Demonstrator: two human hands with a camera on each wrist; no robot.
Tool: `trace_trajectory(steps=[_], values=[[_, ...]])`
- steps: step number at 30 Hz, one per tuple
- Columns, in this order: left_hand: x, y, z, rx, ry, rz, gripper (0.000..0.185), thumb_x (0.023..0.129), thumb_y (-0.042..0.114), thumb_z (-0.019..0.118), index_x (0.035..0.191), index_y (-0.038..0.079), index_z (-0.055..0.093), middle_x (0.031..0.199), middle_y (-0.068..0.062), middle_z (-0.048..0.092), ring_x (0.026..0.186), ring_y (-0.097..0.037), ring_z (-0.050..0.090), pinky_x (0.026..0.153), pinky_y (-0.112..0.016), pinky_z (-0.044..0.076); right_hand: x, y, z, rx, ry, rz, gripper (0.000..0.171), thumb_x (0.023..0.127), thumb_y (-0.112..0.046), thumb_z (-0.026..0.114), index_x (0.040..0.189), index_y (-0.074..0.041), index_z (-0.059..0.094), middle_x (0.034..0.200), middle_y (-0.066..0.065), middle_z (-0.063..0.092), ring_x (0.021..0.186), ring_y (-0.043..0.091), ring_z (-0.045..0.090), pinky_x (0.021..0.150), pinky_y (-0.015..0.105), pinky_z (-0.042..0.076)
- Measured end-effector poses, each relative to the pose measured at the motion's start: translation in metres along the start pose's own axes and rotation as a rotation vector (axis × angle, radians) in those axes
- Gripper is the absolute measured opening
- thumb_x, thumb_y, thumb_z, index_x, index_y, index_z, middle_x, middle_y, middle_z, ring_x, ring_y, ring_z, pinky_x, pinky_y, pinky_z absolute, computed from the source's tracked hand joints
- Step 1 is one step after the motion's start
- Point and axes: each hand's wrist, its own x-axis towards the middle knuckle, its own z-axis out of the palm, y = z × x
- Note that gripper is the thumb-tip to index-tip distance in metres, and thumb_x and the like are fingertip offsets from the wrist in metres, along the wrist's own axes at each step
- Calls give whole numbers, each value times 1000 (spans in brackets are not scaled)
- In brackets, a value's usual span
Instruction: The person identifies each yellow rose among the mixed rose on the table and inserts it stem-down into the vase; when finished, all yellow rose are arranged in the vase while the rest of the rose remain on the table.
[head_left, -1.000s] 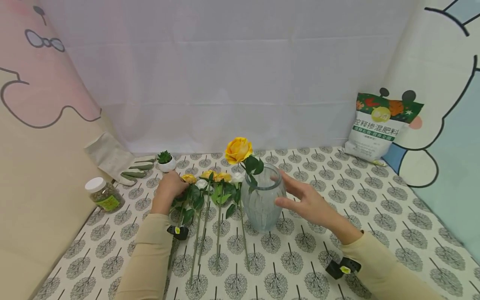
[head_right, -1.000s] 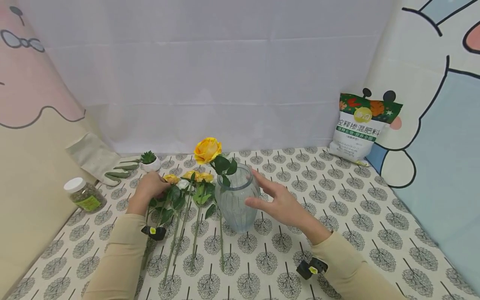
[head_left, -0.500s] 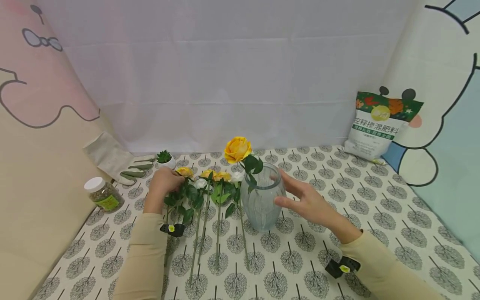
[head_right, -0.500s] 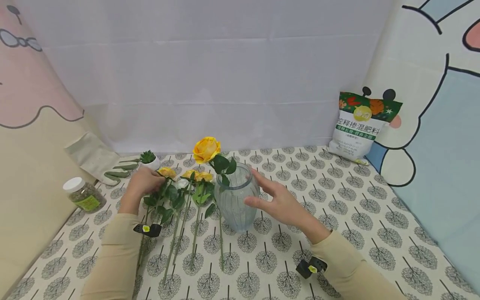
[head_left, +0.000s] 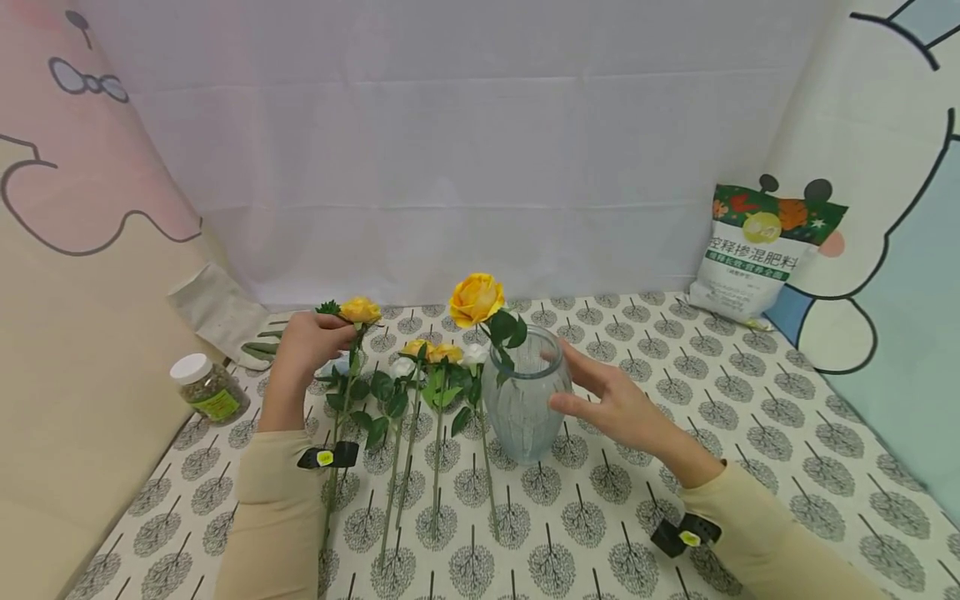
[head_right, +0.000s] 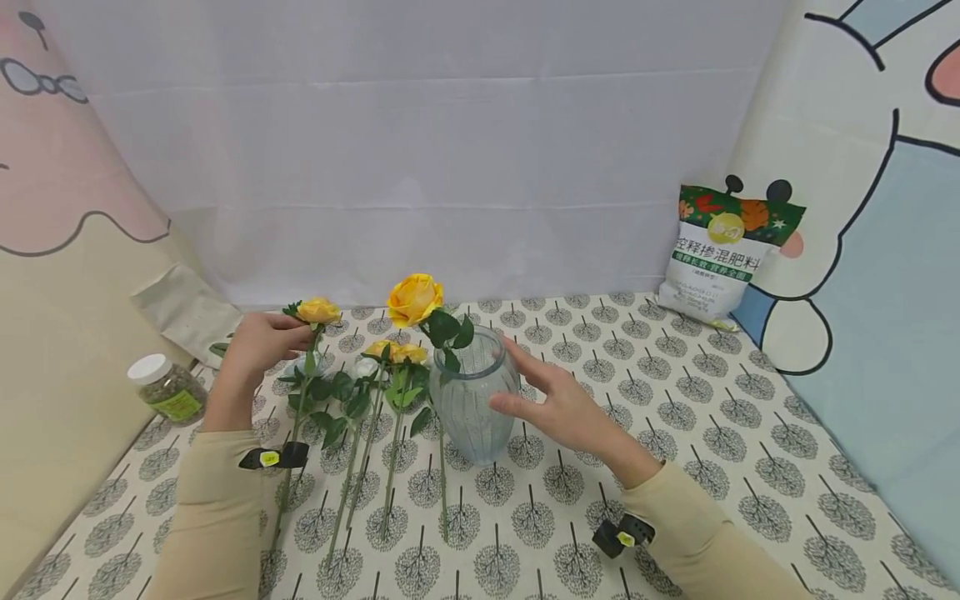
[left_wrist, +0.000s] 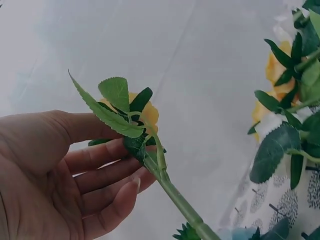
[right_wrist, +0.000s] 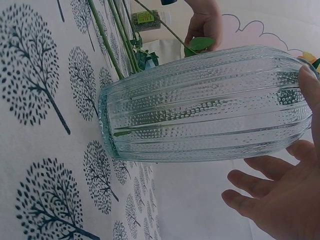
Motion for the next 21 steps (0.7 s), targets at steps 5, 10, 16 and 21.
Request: trace_trajectory(steps=[5, 10, 16, 21], values=[[-1, 2, -4, -136, 16, 7, 49, 97, 28, 68, 128, -9, 61, 133, -24, 55, 111, -35, 62, 100, -46, 50, 0, 1, 0, -2, -2, 0, 81, 97, -28, 69, 159, -9, 20, 156, 6, 40, 141, 33, 39, 113, 55, 30], [1, 3, -11, -369, 87, 11, 40, 92, 26, 75, 120, -1, 67, 107, 0, 68, 85, -10, 65, 84, -27, 58, 0, 1, 0, -12, 0, -8, 82, 97, -29, 69, 159, -9, 20, 156, 7, 40, 141, 33, 39, 113, 54, 30], [-2, 6, -18, -718, 114, 19, 8, 87, 18, 81, 93, 21, 78, 83, 7, 74, 74, -8, 69, 69, -20, 58, 0, -1, 0, -34, 5, -7, 81, 97, -31, 68, 160, -15, 21, 155, 6, 41, 140, 33, 41, 113, 55, 30], [-9, 12, -23, -880, 80, 77, 9, 89, 10, 78, 94, 17, 80, 91, 2, 75, 76, -12, 71, 66, -26, 60, 0, -1, 0, -35, 6, -6, 80, 97, -31, 68, 160, -14, 21, 155, 7, 41, 140, 32, 41, 113, 54, 31]])
